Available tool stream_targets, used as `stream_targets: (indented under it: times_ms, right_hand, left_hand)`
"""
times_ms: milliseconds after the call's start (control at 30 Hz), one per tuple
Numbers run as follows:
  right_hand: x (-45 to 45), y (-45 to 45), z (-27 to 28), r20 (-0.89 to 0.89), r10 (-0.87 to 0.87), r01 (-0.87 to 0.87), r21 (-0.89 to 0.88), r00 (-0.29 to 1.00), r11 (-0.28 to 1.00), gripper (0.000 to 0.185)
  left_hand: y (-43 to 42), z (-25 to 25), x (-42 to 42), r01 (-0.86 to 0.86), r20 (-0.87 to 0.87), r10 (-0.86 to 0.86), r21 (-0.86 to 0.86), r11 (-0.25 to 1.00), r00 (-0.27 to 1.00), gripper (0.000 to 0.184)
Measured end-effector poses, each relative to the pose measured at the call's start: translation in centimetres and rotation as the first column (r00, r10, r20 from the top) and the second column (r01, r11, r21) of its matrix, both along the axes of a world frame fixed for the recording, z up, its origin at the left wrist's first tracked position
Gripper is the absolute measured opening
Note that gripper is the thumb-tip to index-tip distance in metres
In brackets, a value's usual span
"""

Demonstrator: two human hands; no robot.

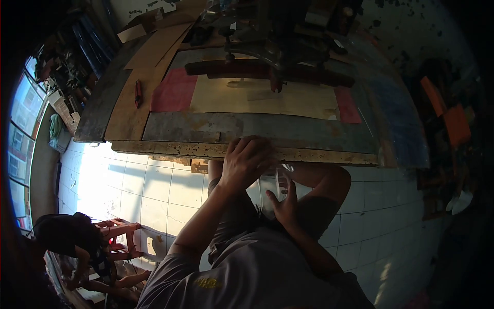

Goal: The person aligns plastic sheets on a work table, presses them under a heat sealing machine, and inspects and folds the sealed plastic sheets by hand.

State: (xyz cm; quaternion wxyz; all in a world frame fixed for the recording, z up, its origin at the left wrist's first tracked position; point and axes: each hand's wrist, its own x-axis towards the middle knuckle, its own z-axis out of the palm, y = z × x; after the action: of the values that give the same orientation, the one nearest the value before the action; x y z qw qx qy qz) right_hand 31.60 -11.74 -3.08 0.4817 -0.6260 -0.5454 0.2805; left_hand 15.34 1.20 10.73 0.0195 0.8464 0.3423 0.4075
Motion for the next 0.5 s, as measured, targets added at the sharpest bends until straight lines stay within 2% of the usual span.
stream_targets:
  times_ms: [33, 133, 333, 367, 500]
  right_hand:
    - [0.0, 0.0, 0.1, 0.01, -0.035, 0.035, 0.039, 0.999, 0.999, 0.071]
    - [0.8, -0.4, 1.6, 0.124, -0.036, 0.024, 0.094, 0.992, 0.995, 0.056]
    - [3.2, -1.8, 2.5, -0.005, 0.088, -0.087, 0.081, 0.996, 0.993, 0.029]
    - [3.7, -1.8, 3.2, 0.059, 0.105, -0.112, 0.146, 0.993, 0.983, 0.028]
    - [6.1, -2.5, 8.8, 0.018, 0.218, -0.219, 0.086, 0.976, 0.972, 0.033]
  left_hand:
    - [0.0, 0.0, 0.0, 0.004, 0.003, -0.004, 0.005, 1.0, 1.0, 0.028]
    - [0.3, 0.0, -0.2, 0.019, 0.015, -0.019, 0.026, 0.999, 1.0, 0.025]
    - [-0.8, 1.4, -0.3, 0.045, 0.089, -0.049, 0.044, 0.998, 0.995, 0.02]
    - [-1.2, 2.3, -0.4, 0.061, 0.095, -0.065, 0.047, 0.997, 0.993, 0.019]
    - [-2.3, 5.2, -1.5, 0.139, 0.178, -0.14, 0.018, 0.99, 0.974, 0.017]
